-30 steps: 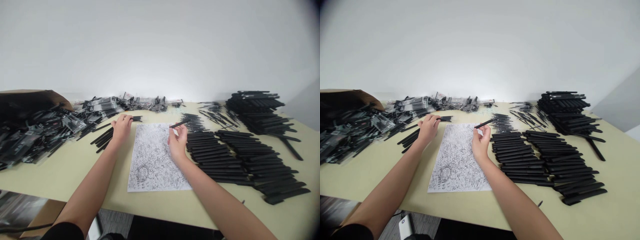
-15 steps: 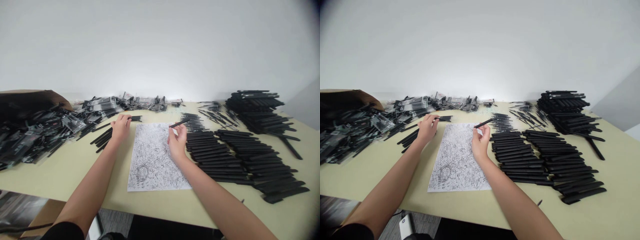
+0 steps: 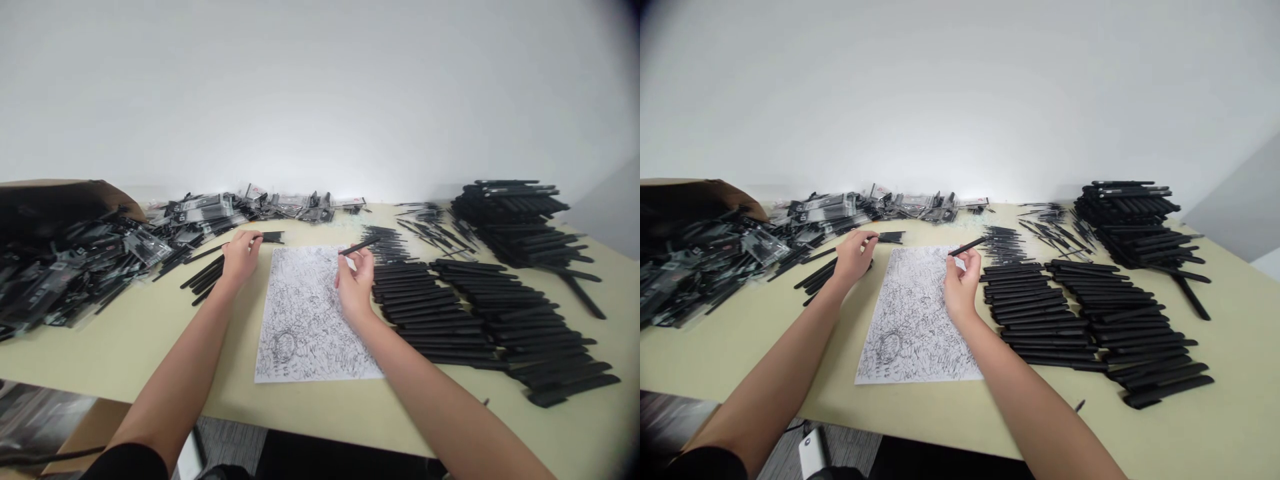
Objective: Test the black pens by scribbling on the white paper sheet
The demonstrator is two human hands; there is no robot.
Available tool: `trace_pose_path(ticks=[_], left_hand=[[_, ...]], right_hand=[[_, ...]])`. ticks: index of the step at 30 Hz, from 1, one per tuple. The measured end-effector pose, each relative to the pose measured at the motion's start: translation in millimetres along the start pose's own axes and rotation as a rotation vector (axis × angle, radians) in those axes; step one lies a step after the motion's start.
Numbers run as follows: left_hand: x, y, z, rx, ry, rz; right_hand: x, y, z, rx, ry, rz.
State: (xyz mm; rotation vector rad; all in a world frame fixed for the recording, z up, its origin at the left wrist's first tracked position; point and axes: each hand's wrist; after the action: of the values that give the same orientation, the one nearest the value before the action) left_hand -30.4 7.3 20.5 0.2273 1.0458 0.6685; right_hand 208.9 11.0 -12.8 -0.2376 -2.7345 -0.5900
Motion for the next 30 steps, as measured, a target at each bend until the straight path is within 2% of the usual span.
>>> trace_pose_path(ticks=[7,15,22,30], left_hand=[[-5.8,0,4,0.033,0.039,-0.014],[-5.9,0,2,0.127,0.053,0.054],[-6.9,-1,5,0.141,0.089,0.008],[-6.8,1,12,0.156,0.027,0.075]], right_hand=[[-1,0,0,-0.005,0.004,-0.005],[0,0,0,-0.006,0.005,0.001],[0,0,2,-0.005,-0.007,-0.01],[-1,0,11,0.001,-0.039,-0.049]])
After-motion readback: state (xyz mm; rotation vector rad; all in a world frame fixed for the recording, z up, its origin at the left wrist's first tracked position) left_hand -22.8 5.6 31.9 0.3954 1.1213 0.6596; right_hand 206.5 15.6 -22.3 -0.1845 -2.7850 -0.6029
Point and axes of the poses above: each hand's wrist, its own y-axis towards the middle knuckle, its own x-axis out of the palm, z = x × y, and after that the axes turned 10 degrees about -x, right-handed
